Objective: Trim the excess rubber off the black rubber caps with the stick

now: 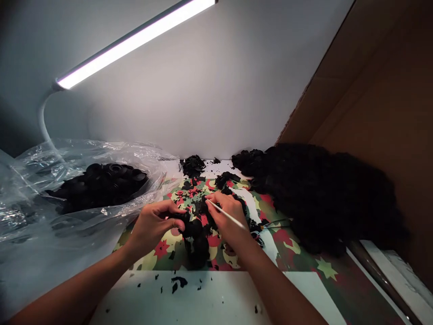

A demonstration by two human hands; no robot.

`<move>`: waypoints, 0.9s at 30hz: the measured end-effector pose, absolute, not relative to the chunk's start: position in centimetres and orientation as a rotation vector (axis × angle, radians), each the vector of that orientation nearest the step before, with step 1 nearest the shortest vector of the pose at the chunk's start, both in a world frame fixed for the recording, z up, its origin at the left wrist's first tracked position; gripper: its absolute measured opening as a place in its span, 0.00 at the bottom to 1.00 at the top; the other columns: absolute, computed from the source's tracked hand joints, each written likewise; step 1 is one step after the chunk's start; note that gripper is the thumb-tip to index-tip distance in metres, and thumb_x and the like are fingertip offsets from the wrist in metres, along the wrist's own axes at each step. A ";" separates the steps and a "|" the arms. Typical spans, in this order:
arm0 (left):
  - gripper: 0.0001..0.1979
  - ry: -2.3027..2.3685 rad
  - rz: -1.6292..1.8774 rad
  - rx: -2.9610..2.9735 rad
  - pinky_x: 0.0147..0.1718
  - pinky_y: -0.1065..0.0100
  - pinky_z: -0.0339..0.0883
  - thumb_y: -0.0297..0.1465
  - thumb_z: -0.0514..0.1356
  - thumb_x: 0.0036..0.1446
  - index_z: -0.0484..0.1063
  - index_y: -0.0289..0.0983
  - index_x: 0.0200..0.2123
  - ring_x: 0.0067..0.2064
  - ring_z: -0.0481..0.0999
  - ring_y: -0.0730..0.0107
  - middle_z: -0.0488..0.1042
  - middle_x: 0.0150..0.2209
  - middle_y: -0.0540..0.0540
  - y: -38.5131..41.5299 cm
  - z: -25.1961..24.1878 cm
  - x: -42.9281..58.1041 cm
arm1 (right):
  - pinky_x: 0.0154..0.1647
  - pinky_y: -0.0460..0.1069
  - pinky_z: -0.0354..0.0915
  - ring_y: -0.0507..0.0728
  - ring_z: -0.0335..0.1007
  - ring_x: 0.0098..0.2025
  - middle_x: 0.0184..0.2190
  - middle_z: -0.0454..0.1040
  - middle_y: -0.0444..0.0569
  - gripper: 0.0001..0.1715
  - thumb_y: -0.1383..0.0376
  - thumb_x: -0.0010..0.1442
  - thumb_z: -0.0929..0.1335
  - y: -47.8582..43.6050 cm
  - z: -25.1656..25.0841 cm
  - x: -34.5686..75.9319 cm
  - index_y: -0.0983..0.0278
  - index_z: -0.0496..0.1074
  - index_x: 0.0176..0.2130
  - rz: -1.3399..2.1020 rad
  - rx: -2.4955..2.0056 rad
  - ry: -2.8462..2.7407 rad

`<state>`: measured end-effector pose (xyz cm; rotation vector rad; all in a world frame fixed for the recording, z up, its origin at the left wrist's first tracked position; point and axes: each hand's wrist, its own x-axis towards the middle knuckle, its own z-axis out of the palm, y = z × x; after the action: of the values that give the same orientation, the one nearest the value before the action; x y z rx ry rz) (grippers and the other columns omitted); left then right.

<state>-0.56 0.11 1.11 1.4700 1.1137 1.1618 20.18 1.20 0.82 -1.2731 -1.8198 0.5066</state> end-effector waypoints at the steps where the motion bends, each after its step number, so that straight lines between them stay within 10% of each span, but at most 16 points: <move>1: 0.09 1.103 1.169 1.438 0.22 0.71 0.66 0.31 0.75 0.42 0.79 0.35 0.25 0.22 0.71 0.72 0.77 0.21 0.50 0.1 1.2 -0.6 | 0.43 0.53 0.65 0.60 0.76 0.40 0.39 0.82 0.49 0.12 0.64 0.65 0.67 1.3 1.0 20.4 0.61 0.70 0.29 0.580 -1.303 -1.785; 12: 0.11 1.001 1.197 1.230 0.32 0.70 0.75 0.26 0.75 0.41 0.79 0.35 0.30 0.31 0.79 0.68 0.79 0.28 0.51 0.9 0.9 -0.7 | 0.25 0.47 0.51 0.51 0.51 0.25 0.22 0.56 0.38 0.21 0.53 0.64 0.69 -0.1 1.7 19.5 0.61 0.62 0.27 1.030 -1.171 -1.420; 27: 0.15 1.165 1.271 1.469 0.32 0.68 0.72 0.32 0.77 0.38 0.76 0.36 0.26 0.30 0.76 0.67 0.76 0.26 0.51 1.0 0.4 -0.6 | 0.22 0.45 0.62 0.56 0.71 0.33 0.37 0.77 0.47 0.16 0.51 0.57 0.74 -1.4 2.1 18.4 0.61 0.74 0.33 1.598 -1.108 -1.141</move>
<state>-0.61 0.95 0.40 1.4692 1.1646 1.2712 18.36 -1.40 2.15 -1.1081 -1.1413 1.5985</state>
